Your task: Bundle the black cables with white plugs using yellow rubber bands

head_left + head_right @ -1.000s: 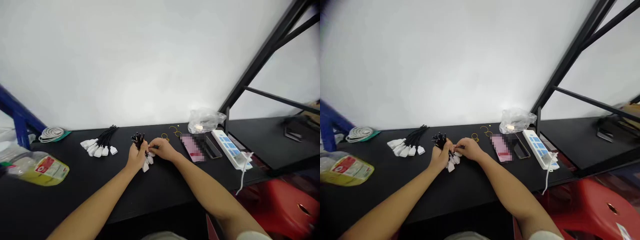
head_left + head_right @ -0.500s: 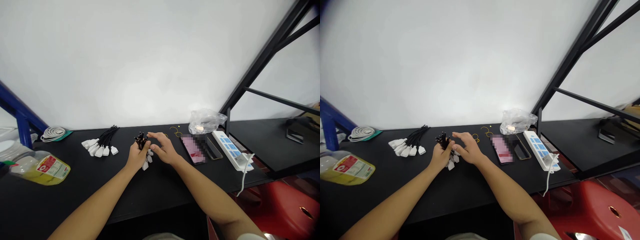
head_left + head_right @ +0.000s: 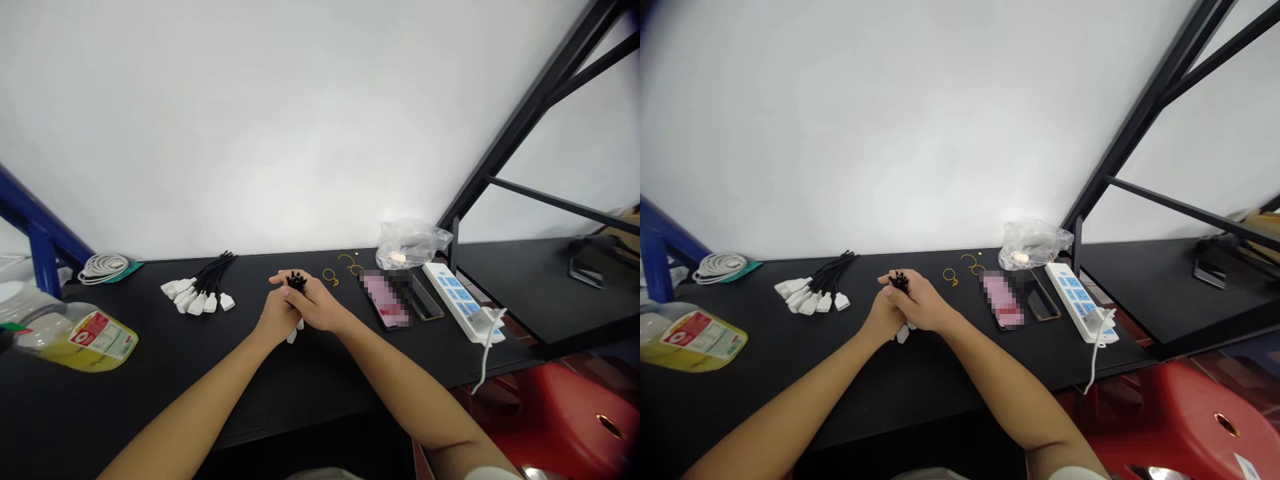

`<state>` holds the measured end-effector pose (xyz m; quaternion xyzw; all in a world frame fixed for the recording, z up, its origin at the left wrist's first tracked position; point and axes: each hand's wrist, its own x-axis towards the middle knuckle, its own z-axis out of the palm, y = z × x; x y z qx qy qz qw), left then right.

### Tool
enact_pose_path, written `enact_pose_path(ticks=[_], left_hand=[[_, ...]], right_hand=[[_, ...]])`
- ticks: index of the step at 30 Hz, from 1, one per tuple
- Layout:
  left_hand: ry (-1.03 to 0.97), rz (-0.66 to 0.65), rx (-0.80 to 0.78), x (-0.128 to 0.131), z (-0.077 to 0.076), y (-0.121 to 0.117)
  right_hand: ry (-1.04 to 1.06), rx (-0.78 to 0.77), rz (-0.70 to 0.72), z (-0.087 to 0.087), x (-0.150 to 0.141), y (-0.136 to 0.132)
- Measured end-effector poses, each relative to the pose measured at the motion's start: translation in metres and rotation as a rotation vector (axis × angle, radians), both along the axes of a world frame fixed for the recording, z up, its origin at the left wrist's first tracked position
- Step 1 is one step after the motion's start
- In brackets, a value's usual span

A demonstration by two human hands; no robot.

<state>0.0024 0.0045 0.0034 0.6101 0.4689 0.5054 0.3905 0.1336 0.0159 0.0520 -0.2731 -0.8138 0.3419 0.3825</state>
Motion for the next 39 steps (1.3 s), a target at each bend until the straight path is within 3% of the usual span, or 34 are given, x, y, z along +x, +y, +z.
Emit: enact_pose_path(ticks=[6, 10, 12, 14, 16, 20, 25, 27, 29, 32, 34, 39], left_hand=[[0.073, -0.011, 0.142, 0.002, 0.012, -0.008], [0.087, 0.065, 0.134, 0.006, 0.016, -0.013], [0.080, 0.124, 0.085, 0.006, 0.016, -0.015], [0.057, 0.154, 0.036, 0.005, 0.016, -0.016], [0.026, 0.148, -0.007, 0.003, 0.014, -0.017], [0.026, 0.150, 0.005, 0.001, 0.013, -0.017], [0.044, 0.163, 0.046, 0.000, 0.010, -0.017], [0.023, 0.161, 0.024, 0.000, 0.009, -0.016], [0.000, 0.152, 0.006, 0.000, 0.009, -0.015], [0.008, 0.167, 0.033, 0.001, 0.013, -0.015], [0.038, 0.177, 0.069, 0.002, 0.017, -0.015], [0.034, 0.204, 0.092, 0.002, 0.021, -0.016]], right_hand=[[-0.006, 0.068, -0.023, 0.003, 0.001, -0.002], [0.035, 0.046, 0.098, 0.003, 0.017, 0.009], [0.054, 0.034, 0.000, -0.002, 0.034, 0.023], [-0.101, 0.105, -0.303, -0.010, 0.053, 0.040], [-0.406, 0.151, -0.502, -0.021, 0.069, 0.055], [-0.811, 0.155, -0.550, -0.042, 0.079, 0.074], [-0.905, 0.190, -0.548, -0.051, 0.067, 0.078], [-0.801, 0.173, -0.551, -0.049, 0.063, 0.074], [-0.546, 0.089, -0.480, -0.044, 0.059, 0.065], [-0.013, -0.165, -0.188, -0.031, 0.050, 0.045], [0.229, -0.326, -0.014, -0.021, 0.043, 0.032], [0.435, -0.497, 0.093, -0.008, 0.032, 0.016]])
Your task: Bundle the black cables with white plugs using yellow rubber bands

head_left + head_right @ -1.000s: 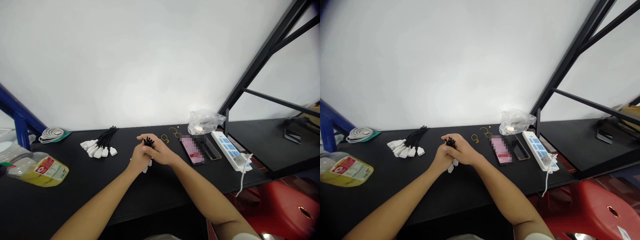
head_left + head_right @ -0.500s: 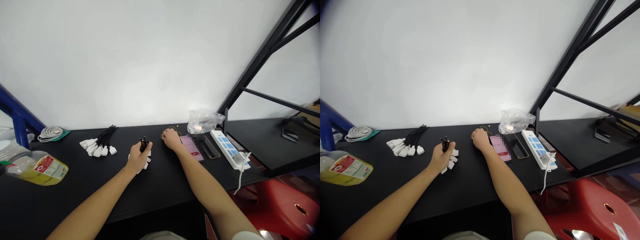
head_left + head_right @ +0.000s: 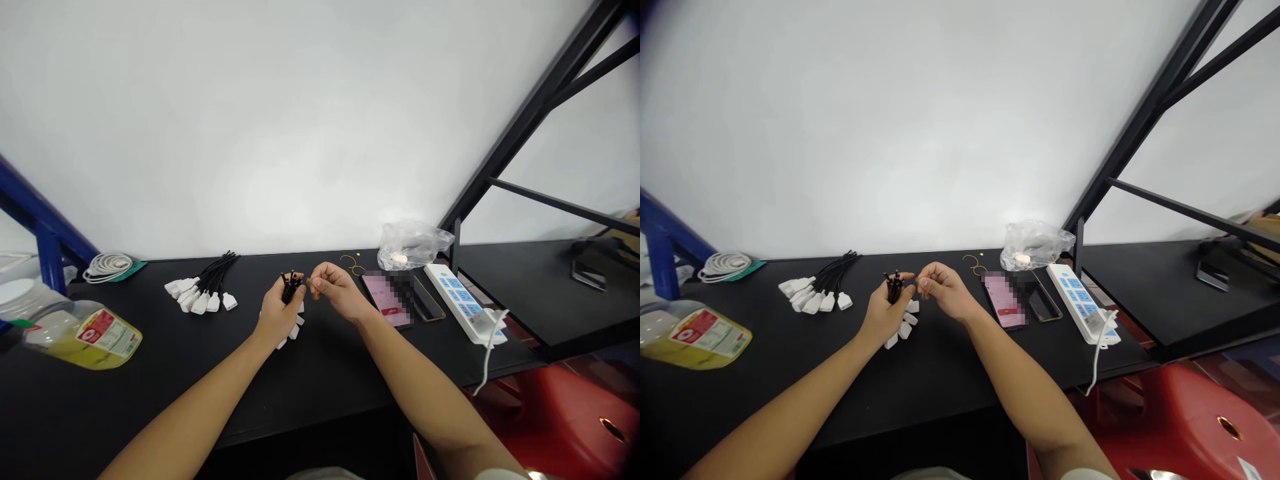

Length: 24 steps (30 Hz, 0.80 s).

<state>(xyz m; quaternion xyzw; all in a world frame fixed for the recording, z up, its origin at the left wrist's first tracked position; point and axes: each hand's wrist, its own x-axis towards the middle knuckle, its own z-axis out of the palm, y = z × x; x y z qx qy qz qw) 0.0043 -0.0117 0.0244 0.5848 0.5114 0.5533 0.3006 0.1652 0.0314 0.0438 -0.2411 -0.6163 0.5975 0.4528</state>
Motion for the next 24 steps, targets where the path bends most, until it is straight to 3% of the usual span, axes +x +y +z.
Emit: enact_pose_path(ticks=[6, 11, 17, 20, 24], left_hand=[[-0.024, -0.168, -0.024, -0.004, -0.006, 0.002], [-0.057, -0.163, -0.048, -0.007, -0.010, 0.003], [-0.015, -0.126, -0.035, -0.004, -0.006, 0.002], [-0.017, -0.081, -0.045, -0.002, -0.006, 0.002], [-0.034, -0.057, -0.056, -0.002, -0.008, 0.003]], right_hand=[[0.018, -0.063, 0.011, -0.003, -0.001, 0.001], [-0.003, -0.027, -0.122, -0.007, -0.001, 0.005], [0.026, -0.046, -0.181, -0.008, 0.000, 0.008], [0.076, -0.087, -0.133, -0.007, 0.002, 0.006], [0.169, -0.194, 0.058, -0.005, 0.005, 0.003]])
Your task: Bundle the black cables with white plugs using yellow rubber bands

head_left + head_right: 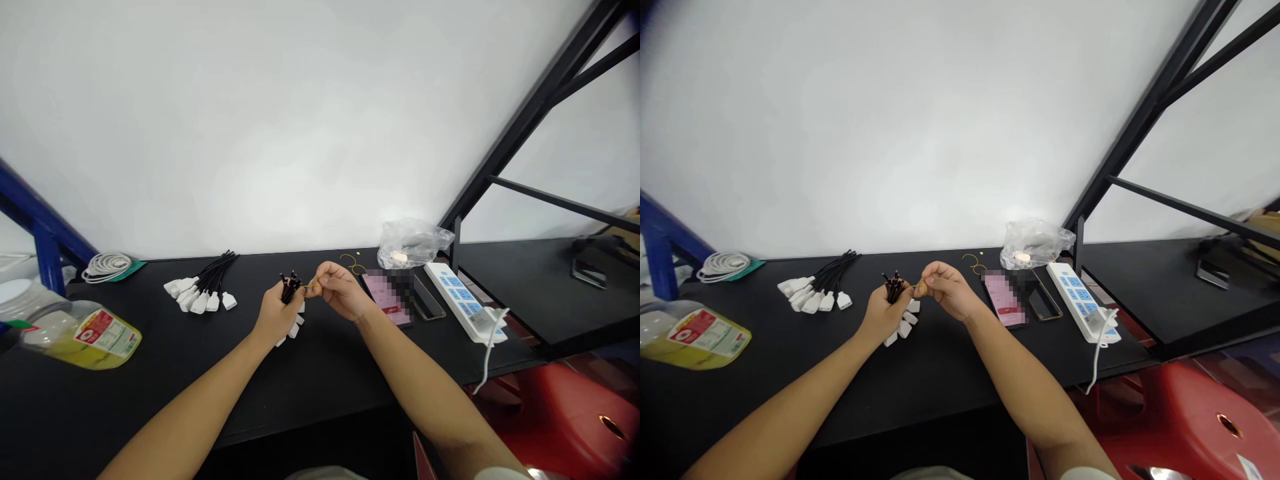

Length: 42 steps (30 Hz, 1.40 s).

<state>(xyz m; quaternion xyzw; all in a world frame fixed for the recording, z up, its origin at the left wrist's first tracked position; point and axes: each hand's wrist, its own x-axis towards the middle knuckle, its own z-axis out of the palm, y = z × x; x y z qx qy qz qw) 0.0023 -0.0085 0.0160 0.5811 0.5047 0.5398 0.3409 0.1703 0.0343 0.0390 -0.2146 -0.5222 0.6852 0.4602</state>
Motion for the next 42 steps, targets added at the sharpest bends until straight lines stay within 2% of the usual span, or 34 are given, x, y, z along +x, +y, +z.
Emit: enact_pose_path(ticks=[2, 4, 11, 14, 19, 24, 27, 29, 32, 34, 39, 40, 42], left_hand=[[0.021, -0.007, 0.010, 0.000, 0.000, 0.000], [0.065, -0.022, 0.017, 0.001, 0.000, -0.001], [0.190, -0.064, 0.073, 0.003, 0.003, -0.003], [0.249, -0.097, 0.055, 0.002, 0.003, -0.003], [0.414, -0.158, 0.051, 0.005, 0.004, -0.003], [0.567, -0.142, -0.018, 0.009, 0.007, -0.006], [0.450, -0.154, -0.017, 0.006, 0.006, -0.007], [0.340, -0.149, -0.010, 0.003, 0.004, -0.006], [0.216, -0.123, -0.025, 0.001, 0.003, -0.004], [0.139, -0.089, -0.050, 0.000, 0.004, -0.001], [-0.079, -0.097, -0.078, -0.001, 0.010, 0.005], [-0.112, -0.107, -0.076, -0.002, 0.011, 0.005], [-0.152, -0.109, -0.086, -0.002, 0.012, 0.006]], right_hand=[[0.037, -0.037, 0.058, 0.002, 0.001, -0.001], [0.069, -0.054, 0.057, 0.002, 0.001, -0.002], [0.083, 0.019, -0.098, -0.001, -0.007, -0.002], [0.071, 0.123, -0.143, 0.005, -0.011, -0.005], [-0.019, 0.399, -0.168, 0.019, -0.017, -0.023], [-0.359, 0.577, -0.265, 0.024, -0.015, -0.030], [-0.543, 0.657, -0.360, 0.021, -0.010, -0.024], [-0.545, 0.662, -0.373, 0.016, -0.007, -0.019], [-0.494, 0.682, -0.298, 0.009, -0.006, -0.013], [-0.505, 0.757, -0.228, 0.008, -0.006, -0.013], [-0.430, 0.979, -0.255, 0.017, -0.010, -0.026], [-0.390, 0.979, -0.226, 0.019, -0.010, -0.028], [-0.297, 0.884, -0.136, 0.019, -0.013, -0.031]])
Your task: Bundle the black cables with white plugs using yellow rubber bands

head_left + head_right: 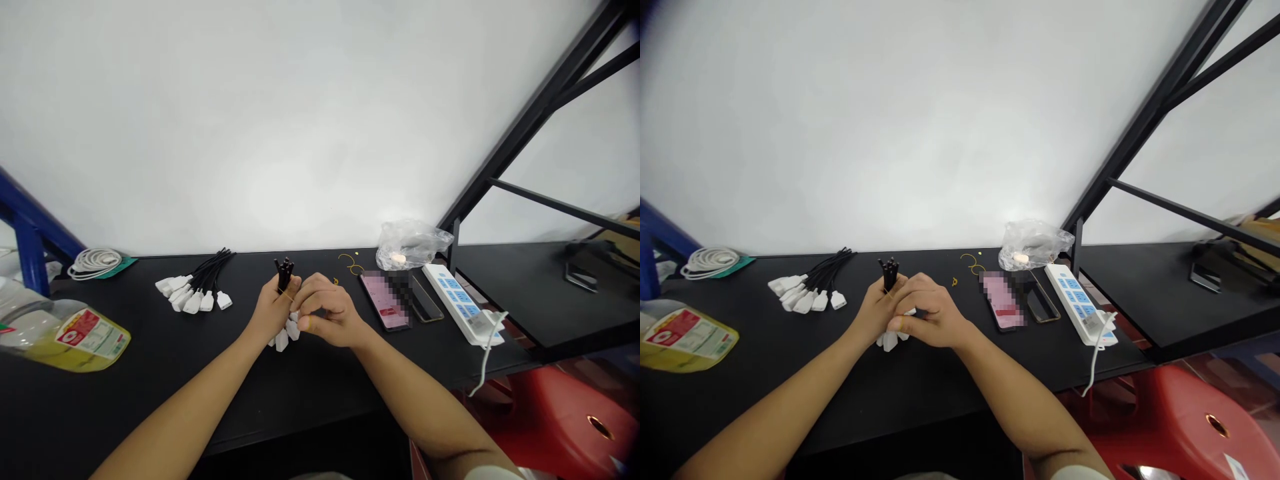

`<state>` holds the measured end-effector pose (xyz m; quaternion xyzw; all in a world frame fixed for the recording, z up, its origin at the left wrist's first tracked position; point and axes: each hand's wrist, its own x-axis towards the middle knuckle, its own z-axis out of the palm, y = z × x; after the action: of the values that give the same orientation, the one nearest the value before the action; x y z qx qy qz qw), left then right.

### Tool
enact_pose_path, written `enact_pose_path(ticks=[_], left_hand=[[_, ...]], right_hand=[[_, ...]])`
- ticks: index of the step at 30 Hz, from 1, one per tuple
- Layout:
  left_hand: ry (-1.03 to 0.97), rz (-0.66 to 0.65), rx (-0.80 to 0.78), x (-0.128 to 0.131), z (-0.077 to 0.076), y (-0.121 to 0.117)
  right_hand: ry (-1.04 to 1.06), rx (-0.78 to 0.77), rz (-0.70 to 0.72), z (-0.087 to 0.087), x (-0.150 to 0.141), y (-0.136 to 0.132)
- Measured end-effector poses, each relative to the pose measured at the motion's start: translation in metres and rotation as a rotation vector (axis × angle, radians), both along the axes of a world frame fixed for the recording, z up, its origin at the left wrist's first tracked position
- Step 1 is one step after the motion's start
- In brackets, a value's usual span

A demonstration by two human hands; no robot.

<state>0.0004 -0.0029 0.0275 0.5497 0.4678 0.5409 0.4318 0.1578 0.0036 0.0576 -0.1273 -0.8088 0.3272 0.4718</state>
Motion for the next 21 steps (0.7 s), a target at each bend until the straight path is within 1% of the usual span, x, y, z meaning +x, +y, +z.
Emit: enact_pose_path(ticks=[1, 2, 4, 6, 7, 9, 11, 12, 14, 16, 17, 19, 21], left_hand=[[-0.010, 0.000, -0.014, 0.000, 0.000, 0.000], [-0.019, -0.002, -0.030, 0.000, -0.001, 0.000], [-0.043, -0.010, -0.067, 0.002, -0.002, -0.002], [-0.080, -0.031, -0.084, 0.003, -0.003, -0.004], [-0.102, -0.045, -0.082, 0.004, -0.003, -0.005], [-0.137, -0.069, -0.054, 0.006, -0.003, -0.007], [-0.160, -0.058, -0.020, 0.007, -0.004, -0.007], [-0.171, -0.035, -0.011, 0.007, -0.005, -0.007], [-0.206, 0.028, -0.014, 0.007, -0.008, -0.006], [-0.217, 0.067, -0.025, 0.008, -0.011, -0.005], [-0.190, 0.069, -0.023, 0.008, -0.012, -0.006], [-0.076, 0.049, 0.010, 0.010, -0.013, -0.009], [0.062, 0.014, 0.068, 0.012, -0.012, -0.013]], right_hand=[[0.051, -0.092, 0.035, -0.002, -0.001, 0.001], [0.124, -0.204, 0.041, -0.004, -0.002, 0.002], [0.319, -0.442, -0.001, -0.011, -0.004, 0.008], [0.456, -0.681, 0.007, -0.016, -0.007, 0.014], [0.476, -0.796, 0.046, -0.018, -0.008, 0.016], [0.439, -0.997, 0.167, -0.021, -0.009, 0.020], [0.381, -1.137, 0.247, -0.021, -0.009, 0.021], [0.353, -1.181, 0.267, -0.021, -0.008, 0.022], [0.309, -1.216, 0.303, -0.020, -0.005, 0.023], [0.320, -1.197, 0.328, -0.019, -0.002, 0.024], [0.350, -1.183, 0.320, -0.018, -0.001, 0.024], [0.439, -1.152, 0.241, -0.017, -0.001, 0.024], [0.525, -1.093, 0.089, -0.017, -0.004, 0.025]])
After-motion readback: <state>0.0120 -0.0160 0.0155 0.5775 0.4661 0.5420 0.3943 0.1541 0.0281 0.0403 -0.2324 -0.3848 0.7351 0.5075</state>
